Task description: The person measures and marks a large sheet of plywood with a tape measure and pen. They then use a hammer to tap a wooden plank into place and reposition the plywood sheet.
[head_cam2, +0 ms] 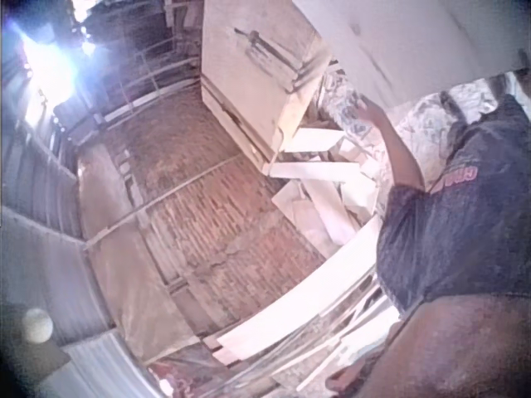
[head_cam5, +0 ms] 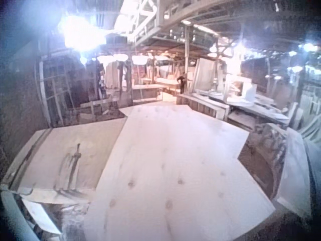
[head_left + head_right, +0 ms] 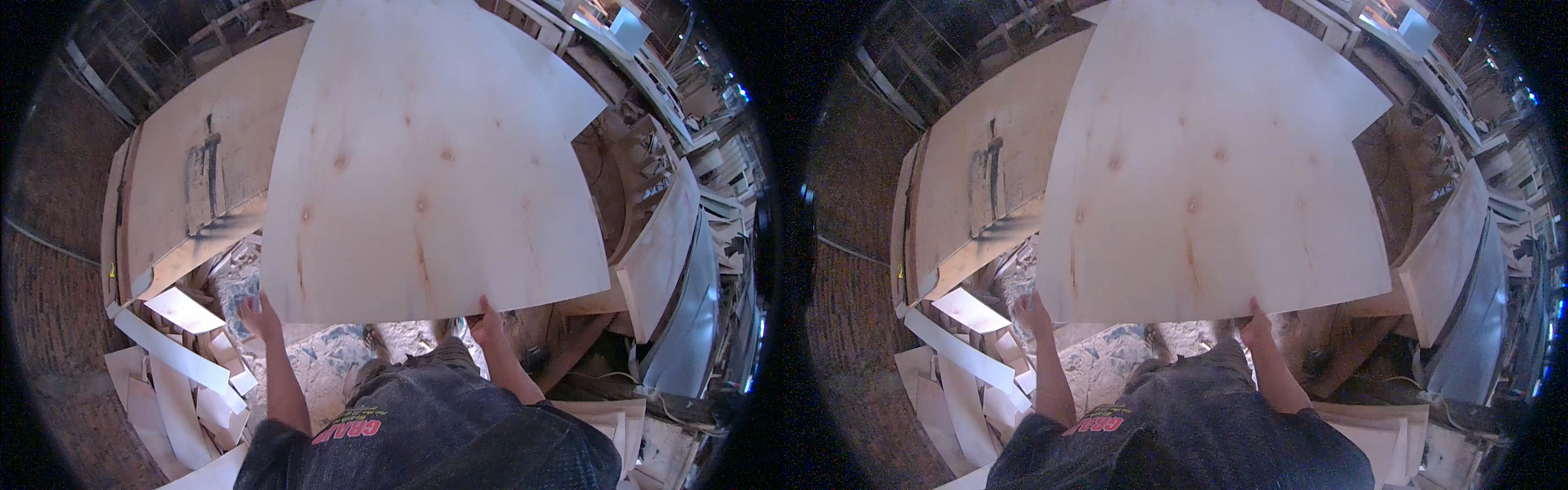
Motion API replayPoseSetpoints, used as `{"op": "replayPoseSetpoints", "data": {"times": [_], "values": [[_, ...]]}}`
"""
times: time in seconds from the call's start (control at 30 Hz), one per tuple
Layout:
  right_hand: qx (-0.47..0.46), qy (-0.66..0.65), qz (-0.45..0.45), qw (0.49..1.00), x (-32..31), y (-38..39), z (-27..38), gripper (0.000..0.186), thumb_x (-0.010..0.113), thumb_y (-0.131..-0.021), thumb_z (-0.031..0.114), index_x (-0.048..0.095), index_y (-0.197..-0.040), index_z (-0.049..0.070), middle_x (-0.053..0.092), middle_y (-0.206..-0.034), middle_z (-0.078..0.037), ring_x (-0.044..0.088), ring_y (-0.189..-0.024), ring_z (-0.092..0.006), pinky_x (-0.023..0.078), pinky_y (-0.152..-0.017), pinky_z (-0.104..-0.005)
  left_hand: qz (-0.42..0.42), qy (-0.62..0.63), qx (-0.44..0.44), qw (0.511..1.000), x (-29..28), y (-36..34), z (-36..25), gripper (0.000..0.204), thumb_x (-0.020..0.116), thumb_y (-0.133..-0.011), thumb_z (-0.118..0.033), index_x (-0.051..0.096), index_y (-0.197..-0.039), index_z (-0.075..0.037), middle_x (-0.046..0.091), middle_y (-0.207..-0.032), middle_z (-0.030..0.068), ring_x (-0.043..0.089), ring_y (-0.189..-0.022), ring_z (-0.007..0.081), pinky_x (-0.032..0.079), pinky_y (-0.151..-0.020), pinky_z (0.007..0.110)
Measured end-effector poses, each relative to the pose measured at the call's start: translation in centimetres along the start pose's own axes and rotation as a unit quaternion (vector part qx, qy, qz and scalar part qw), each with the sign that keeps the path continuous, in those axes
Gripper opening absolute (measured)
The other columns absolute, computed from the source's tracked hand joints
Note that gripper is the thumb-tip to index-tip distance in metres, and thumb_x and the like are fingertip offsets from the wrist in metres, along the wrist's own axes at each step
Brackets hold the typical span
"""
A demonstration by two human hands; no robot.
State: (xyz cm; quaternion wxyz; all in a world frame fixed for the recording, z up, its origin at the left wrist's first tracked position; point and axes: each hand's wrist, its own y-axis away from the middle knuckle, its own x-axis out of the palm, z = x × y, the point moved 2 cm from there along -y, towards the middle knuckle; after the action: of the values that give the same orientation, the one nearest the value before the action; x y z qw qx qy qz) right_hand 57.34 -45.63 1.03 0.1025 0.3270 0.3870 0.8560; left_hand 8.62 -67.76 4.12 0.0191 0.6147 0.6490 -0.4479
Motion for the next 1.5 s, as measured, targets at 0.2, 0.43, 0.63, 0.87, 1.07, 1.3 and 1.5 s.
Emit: {"op": "replayPoseSetpoints", "data": {"times": [0.2,0.43,0.63,0.87,1.07,1.3,1.5], "values": [[0.175,0.091,-0.004,0.980,-3.6,-3.9,-2.1,0.042,0.059,-0.086,0.041,0.051,-0.115,0.012,0.056,-0.109,-0.006,0.057,-0.094,-0.0238,0.049,-0.075,-0.0380,0.193,0.082,-0.242,0.947,-5.1,16.0,-4.9,0.035,0.065,-0.082,-0.024,0.056,-0.066,0.005,0.055,-0.058,0.0101,0.047,-0.053,0.0181,0.039,-0.051,0.035],[0.289,0.458,0.162,0.825,-5.3,-4.7,2.5,0.047,0.055,-0.087,0.043,0.052,-0.118,0.008,0.060,-0.108,-0.009,0.059,-0.095,-0.0255,0.051,-0.069,-0.0386,0.479,0.234,-0.558,0.635,-1.4,32.2,-11.2,0.043,0.068,-0.080,-0.038,0.059,-0.096,0.000,0.062,-0.085,0.0117,0.061,-0.075,0.0189,0.048,-0.063,0.028],[-0.379,0.711,-0.057,0.590,-15.9,-15.4,22.0,0.041,0.055,-0.086,0.035,0.054,-0.117,0.007,0.059,-0.109,-0.012,0.055,-0.102,-0.0281,0.045,-0.087,-0.0394,0.540,0.367,-0.553,0.518,1.7,37.8,-14.9,0.054,0.065,-0.080,-0.044,0.053,-0.110,-0.001,0.058,-0.104,0.0153,0.057,-0.094,0.0231,0.046,-0.073,0.033],[-0.261,0.756,-0.269,0.537,-20.3,-19.3,37.3,0.072,0.055,-0.082,0.055,0.046,-0.126,-0.002,0.057,-0.113,-0.023,0.055,-0.102,-0.0376,0.044,-0.087,-0.0449,0.501,0.316,-0.613,0.523,3.7,40.4,-19.1,0.081,0.066,-0.076,-0.052,0.034,-0.131,-0.001,0.050,-0.117,0.0176,0.049,-0.108,0.0286,0.038,-0.092,0.040],[-0.093,0.643,0.005,0.760,-24.9,-26.4,39.3,0.081,0.058,-0.079,0.058,0.045,-0.122,-0.010,0.058,-0.111,-0.024,0.057,-0.096,-0.0370,0.045,-0.083,-0.0443,0.395,0.400,-0.673,0.481,7.0,38.8,-25.5,0.075,0.067,-0.072,-0.056,0.042,-0.124,-0.009,0.045,-0.122,0.0133,0.045,-0.113,0.0255,0.038,-0.095,0.040],[-0.156,0.742,-0.089,0.645,-22.2,-18.8,43.5,0.069,0.066,-0.080,0.045,0.048,-0.120,-0.008,0.059,-0.111,-0.017,0.058,-0.096,-0.0314,0.047,-0.080,-0.0420,0.219,0.440,-0.679,0.545,7.6,37.0,-27.7,0.041,0.059,-0.086,-0.036,0.048,-0.115,-0.009,0.057,-0.104,0.0094,0.058,-0.093,0.0243,0.051,-0.080,0.040],[-0.211,0.588,-0.060,0.778,-20.8,-8.9,38.8,0.070,0.067,-0.079,0.045,0.047,-0.121,-0.007,0.057,-0.114,-0.015,0.057,-0.098,-0.0298,0.047,-0.081,-0.0418,0.187,0.427,-0.604,0.647,2.7,32.8,-28.0,0.021,0.055,-0.090,-0.023,0.054,-0.103,-0.006,0.062,-0.093,0.0068,0.064,-0.074,0.0198,0.056,-0.065,0.035]]}}
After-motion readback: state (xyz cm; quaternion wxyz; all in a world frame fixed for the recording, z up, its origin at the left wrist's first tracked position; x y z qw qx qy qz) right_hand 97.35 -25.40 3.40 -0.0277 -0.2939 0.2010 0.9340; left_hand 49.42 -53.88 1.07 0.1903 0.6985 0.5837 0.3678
